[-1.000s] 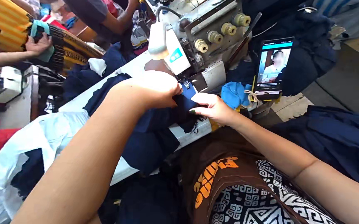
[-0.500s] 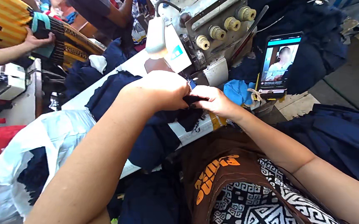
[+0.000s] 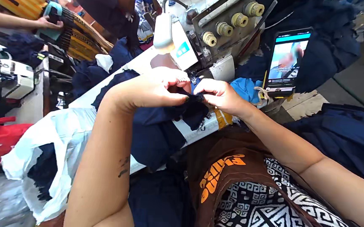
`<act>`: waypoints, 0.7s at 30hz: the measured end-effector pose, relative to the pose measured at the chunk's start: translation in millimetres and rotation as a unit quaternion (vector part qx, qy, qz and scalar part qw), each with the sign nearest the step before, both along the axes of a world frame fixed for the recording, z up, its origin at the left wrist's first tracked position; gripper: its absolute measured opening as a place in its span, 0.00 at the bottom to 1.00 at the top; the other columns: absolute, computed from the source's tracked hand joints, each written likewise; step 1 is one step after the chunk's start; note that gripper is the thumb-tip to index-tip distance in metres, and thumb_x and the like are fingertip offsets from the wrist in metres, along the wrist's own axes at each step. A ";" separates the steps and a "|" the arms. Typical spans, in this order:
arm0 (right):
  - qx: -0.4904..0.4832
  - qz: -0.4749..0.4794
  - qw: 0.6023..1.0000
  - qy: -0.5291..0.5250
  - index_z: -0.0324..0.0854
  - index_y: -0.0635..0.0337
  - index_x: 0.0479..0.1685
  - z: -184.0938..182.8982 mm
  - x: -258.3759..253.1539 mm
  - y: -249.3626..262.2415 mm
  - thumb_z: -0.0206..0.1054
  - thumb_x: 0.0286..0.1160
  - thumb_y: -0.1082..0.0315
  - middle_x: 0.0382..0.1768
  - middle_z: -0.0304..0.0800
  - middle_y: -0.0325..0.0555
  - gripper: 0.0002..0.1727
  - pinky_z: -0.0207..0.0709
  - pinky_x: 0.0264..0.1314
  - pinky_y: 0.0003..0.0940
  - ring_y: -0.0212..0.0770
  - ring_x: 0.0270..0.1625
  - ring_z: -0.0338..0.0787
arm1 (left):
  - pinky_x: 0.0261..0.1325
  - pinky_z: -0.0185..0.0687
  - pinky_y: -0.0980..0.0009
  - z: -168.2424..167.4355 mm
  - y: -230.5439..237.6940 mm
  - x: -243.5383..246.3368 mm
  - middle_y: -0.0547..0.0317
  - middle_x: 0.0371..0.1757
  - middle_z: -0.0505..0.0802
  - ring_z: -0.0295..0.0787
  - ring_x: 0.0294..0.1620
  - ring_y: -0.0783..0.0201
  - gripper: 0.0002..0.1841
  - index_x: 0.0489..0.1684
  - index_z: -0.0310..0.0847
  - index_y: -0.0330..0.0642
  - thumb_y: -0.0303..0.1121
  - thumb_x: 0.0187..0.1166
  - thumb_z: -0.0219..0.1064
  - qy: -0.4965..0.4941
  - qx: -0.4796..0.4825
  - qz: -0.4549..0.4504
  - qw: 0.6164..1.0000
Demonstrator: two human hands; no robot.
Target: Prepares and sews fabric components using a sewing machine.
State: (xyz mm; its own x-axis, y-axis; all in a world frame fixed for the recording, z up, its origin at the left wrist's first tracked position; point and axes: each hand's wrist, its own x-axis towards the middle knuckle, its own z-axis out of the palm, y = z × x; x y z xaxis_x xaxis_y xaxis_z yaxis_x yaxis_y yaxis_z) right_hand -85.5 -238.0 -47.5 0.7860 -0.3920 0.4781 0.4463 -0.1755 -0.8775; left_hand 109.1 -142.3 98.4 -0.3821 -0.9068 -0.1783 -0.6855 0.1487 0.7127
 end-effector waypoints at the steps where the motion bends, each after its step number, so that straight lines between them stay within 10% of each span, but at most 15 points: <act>1: -0.018 -0.009 1.000 -0.004 0.88 0.72 0.46 0.6 -2.6 0.0 0.61 0.77 0.82 0.50 0.90 0.50 0.10 0.81 0.64 0.25 0.32 0.57 0.87 | 0.31 0.68 0.85 0.3 2.7 -3.6 0.74 0.31 0.83 0.76 0.32 0.82 0.01 0.30 0.83 0.51 0.34 0.68 0.66 -0.012 -0.008 0.006 1.000; 12: -0.160 -0.105 0.981 0.007 0.91 0.67 0.46 -16.5 -37.7 23.2 0.69 0.76 0.76 0.50 0.94 0.50 0.07 0.84 0.68 0.32 0.37 0.59 0.91 | 0.27 0.74 0.63 -40.4 37.3 -53.6 0.63 0.31 0.81 0.80 0.30 0.63 0.08 0.35 0.89 0.50 0.38 0.73 0.64 -0.259 -0.158 0.072 0.950; 21: -0.226 -0.177 0.957 0.033 0.92 0.64 0.47 -16.9 -14.8 8.5 0.68 0.75 0.80 0.52 0.95 0.49 0.09 0.85 0.67 0.35 0.40 0.60 0.93 | 0.50 0.77 0.52 -94.5 41.9 -92.6 0.50 0.37 0.90 0.86 0.46 0.50 0.06 0.35 0.91 0.39 0.31 0.75 0.70 -0.240 -0.337 0.310 0.856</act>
State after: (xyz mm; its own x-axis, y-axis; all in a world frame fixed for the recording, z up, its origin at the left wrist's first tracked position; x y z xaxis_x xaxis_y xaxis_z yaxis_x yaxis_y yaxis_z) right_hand -100.3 -229.5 -64.4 0.6766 -0.4045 0.6154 0.2346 -0.6737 -0.7008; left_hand 16.4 -100.4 3.8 0.1807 -0.8674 0.4637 -0.9714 -0.0837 0.2220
